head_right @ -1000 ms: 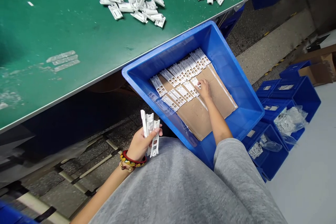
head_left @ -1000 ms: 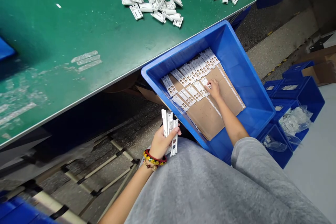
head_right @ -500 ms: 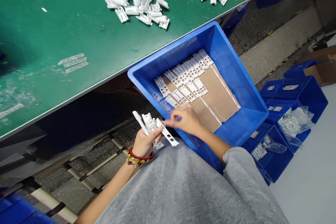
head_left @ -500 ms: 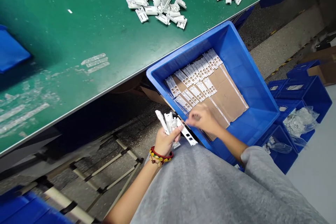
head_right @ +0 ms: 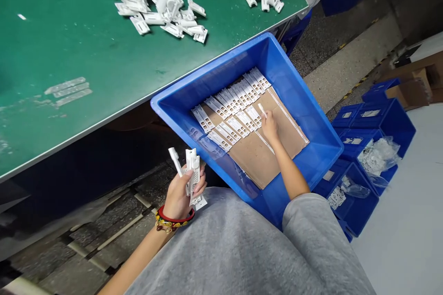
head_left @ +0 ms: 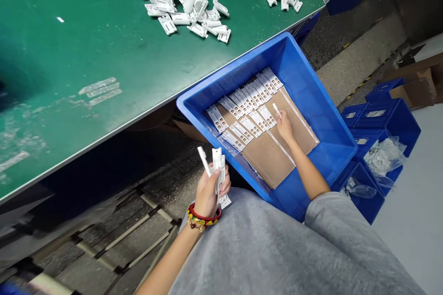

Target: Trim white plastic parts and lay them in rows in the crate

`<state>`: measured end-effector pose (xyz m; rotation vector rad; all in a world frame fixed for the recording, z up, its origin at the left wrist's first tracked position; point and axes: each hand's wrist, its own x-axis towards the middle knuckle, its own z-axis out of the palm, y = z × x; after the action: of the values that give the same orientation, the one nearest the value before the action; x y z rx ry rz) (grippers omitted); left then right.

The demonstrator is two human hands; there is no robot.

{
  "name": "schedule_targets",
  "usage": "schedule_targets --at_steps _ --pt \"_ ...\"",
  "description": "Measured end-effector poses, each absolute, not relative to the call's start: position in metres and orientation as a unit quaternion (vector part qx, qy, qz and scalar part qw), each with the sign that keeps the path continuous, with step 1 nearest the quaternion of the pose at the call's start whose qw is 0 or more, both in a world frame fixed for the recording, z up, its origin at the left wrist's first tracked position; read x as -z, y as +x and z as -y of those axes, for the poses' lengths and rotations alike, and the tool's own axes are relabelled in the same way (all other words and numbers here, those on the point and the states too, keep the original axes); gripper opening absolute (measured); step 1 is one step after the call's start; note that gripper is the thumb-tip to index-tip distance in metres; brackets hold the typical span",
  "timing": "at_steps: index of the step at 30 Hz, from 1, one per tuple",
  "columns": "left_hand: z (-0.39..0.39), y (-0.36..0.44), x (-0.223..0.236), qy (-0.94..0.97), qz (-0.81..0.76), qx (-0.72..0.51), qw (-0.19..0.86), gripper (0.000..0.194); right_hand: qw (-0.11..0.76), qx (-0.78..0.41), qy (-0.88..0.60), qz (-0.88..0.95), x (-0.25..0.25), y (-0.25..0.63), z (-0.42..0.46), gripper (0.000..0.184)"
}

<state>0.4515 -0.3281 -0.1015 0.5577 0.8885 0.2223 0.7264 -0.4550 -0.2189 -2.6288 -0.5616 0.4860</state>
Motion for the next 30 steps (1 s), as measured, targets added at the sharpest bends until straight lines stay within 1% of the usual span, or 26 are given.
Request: schedule_targets --at_steps 4,10,13,16,18,20,21,23,24,26,28,30 --pt "0.331 0.449 0.100 0.305 -0.445 -0.088 0.837 0.040 0.171 -0.145 -0.950 0.219 0.251 0.751 0.455 0.020" --pt "0.337 0.451 0.103 0.364 -0.491 -0.078 0.787 0.045 0.130 -0.108 -0.956 0.241 0.266 0.751 0.447 0.018" --pt "0.339 0.455 0.102 0.389 -0.505 -0.078 0.767 0.048 0.118 -0.105 -0.954 0.253 0.266 0.753 0.445 0.021" --pt "0.340 0.459 0.099 0.404 -0.512 -0.084 0.754 0.046 0.125 -0.079 -0.957 0.250 0.254 0.749 0.441 0.031" --pt "0.341 0.462 0.097 0.408 -0.513 -0.083 0.751 0.043 0.167 -0.052 -0.955 0.239 0.235 0.736 0.437 0.038" --pt "0.341 0.464 0.097 0.412 -0.510 -0.078 0.751 0.041 0.257 -0.073 -0.932 0.246 0.207 0.711 0.433 0.043" --pt "0.342 0.465 0.097 0.414 -0.509 -0.078 0.751 0.040 0.316 -0.122 -0.903 0.265 0.191 0.693 0.431 0.048" --pt "0.343 0.467 0.096 0.418 -0.508 -0.081 0.749 0.040 0.432 -0.287 -0.786 0.337 0.158 0.653 0.429 0.057" --pt "0.343 0.468 0.096 0.419 -0.508 -0.079 0.748 0.040 0.457 -0.359 -0.730 0.360 0.143 0.632 0.428 0.053" --pt "0.345 0.471 0.095 0.423 -0.501 -0.064 0.752 0.040 0.488 -0.424 -0.681 0.344 0.121 0.600 0.427 0.043" --pt "0.346 0.472 0.094 0.428 -0.492 -0.055 0.757 0.039 0.549 -0.421 -0.671 0.268 0.114 0.589 0.426 0.042" --pt "0.345 0.472 0.095 0.427 -0.482 -0.058 0.763 0.038 0.619 -0.369 -0.674 0.161 0.123 0.605 0.426 0.045"
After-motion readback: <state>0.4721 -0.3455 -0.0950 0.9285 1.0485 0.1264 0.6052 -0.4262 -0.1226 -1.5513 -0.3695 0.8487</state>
